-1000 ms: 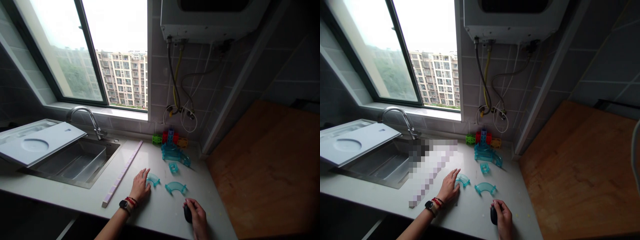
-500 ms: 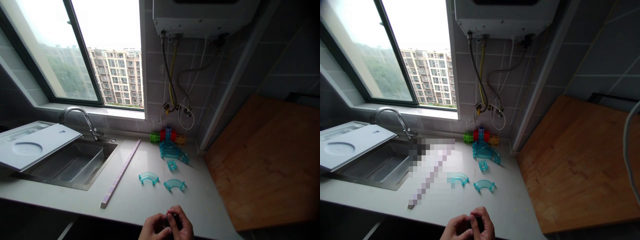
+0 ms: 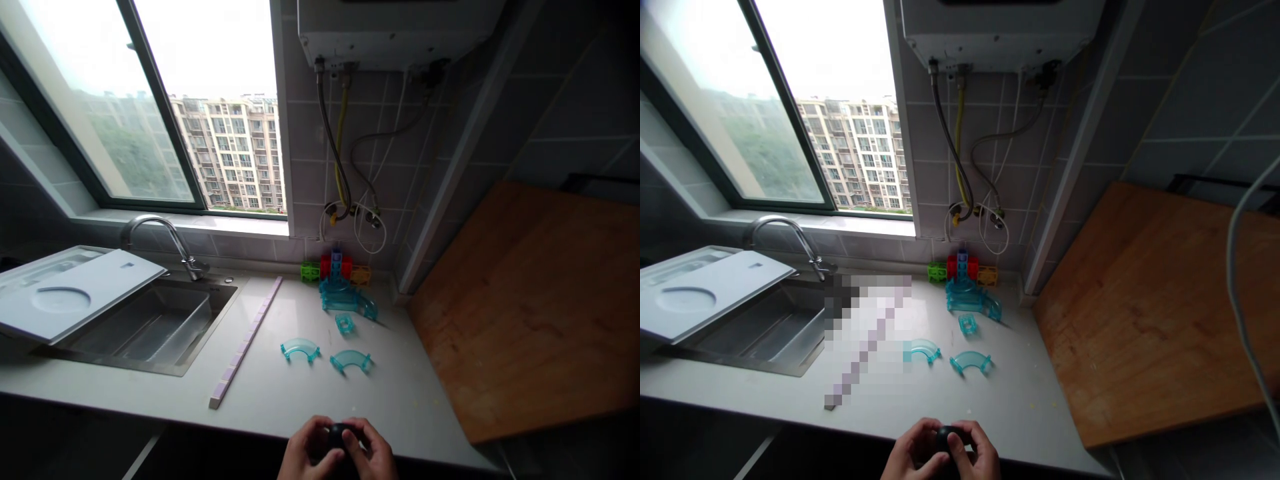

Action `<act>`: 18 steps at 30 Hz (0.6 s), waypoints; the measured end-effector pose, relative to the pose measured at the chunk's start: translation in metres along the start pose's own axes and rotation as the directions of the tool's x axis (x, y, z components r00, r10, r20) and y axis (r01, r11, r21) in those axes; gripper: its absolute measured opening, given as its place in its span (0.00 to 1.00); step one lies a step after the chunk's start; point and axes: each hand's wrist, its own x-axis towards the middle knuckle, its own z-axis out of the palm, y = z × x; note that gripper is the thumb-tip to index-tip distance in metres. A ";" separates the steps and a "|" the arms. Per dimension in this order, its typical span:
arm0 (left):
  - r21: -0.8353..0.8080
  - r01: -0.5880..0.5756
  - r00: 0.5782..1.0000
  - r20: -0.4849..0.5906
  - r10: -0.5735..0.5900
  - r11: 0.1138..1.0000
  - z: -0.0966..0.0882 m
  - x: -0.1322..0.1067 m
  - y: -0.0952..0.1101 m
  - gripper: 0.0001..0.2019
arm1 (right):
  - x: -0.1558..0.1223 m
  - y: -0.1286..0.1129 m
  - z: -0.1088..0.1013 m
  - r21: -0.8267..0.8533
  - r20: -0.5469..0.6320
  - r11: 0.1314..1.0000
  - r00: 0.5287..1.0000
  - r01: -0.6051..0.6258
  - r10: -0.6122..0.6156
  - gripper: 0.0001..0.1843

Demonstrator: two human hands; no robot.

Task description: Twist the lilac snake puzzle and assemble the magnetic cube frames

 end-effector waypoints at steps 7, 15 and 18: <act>-0.234 0.128 0.968 0.242 -0.070 0.964 -0.004 -0.003 0.017 0.28 | -0.003 -0.012 -0.019 0.106 0.094 0.989 0.991 -0.102 0.092 0.34; -0.132 -0.010 0.994 0.110 0.024 0.991 0.003 -0.004 -0.001 0.35 | -0.011 -0.017 -0.016 0.280 0.138 0.920 0.960 -0.274 0.244 0.34; -0.031 0.003 0.998 0.061 -0.001 1.000 0.004 -0.007 0.000 0.33 | 0.004 -0.059 -0.046 0.036 0.059 0.997 0.996 -0.063 0.060 0.29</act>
